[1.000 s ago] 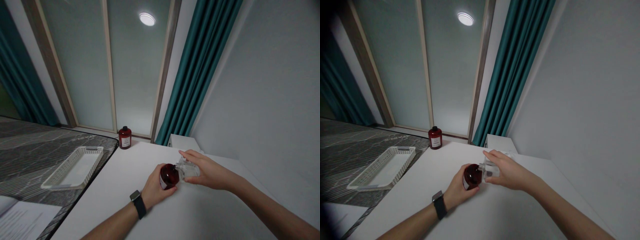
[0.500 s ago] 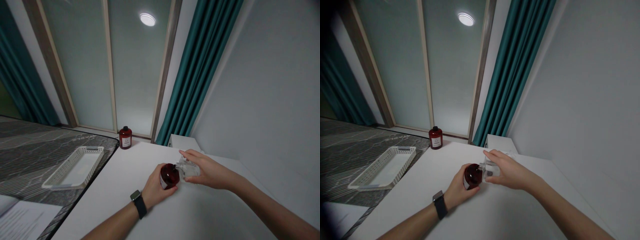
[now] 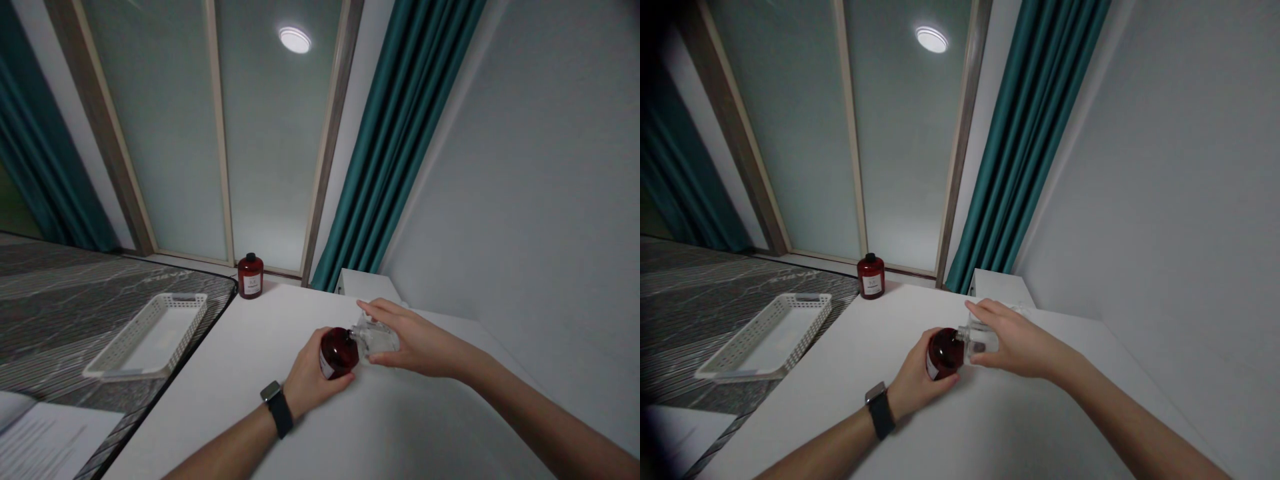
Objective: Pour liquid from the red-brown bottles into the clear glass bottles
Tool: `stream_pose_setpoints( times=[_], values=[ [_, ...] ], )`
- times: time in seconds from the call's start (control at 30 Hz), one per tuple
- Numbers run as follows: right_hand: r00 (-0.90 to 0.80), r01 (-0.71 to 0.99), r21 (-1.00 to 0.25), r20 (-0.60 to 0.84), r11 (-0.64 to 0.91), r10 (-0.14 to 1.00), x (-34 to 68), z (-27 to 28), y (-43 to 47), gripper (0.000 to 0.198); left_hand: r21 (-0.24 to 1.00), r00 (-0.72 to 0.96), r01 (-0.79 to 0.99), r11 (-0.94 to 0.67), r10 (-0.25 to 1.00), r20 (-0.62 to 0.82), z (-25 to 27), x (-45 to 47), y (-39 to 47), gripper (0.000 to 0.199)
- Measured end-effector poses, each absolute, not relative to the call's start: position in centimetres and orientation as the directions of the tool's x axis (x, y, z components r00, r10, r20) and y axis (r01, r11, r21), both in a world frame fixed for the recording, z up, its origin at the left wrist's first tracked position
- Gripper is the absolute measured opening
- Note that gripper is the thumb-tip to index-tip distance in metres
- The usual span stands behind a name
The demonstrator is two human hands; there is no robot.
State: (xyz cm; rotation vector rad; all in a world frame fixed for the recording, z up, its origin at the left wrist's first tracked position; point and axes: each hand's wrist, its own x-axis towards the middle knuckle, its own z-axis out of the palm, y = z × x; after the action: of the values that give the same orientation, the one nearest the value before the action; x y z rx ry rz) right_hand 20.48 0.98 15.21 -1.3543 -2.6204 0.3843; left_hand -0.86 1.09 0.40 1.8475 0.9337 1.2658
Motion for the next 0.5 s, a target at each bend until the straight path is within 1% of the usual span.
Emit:
stream_pose_setpoints(
  times=[0.5],
  values=[
    [-0.571,0.787,-0.282,0.007,0.549,0.821,19.97,15.85,1.02,0.084,0.852,0.256,0.148,-0.502,0.852,0.457,0.33,-0.93,1.08,0.069]
  ],
)
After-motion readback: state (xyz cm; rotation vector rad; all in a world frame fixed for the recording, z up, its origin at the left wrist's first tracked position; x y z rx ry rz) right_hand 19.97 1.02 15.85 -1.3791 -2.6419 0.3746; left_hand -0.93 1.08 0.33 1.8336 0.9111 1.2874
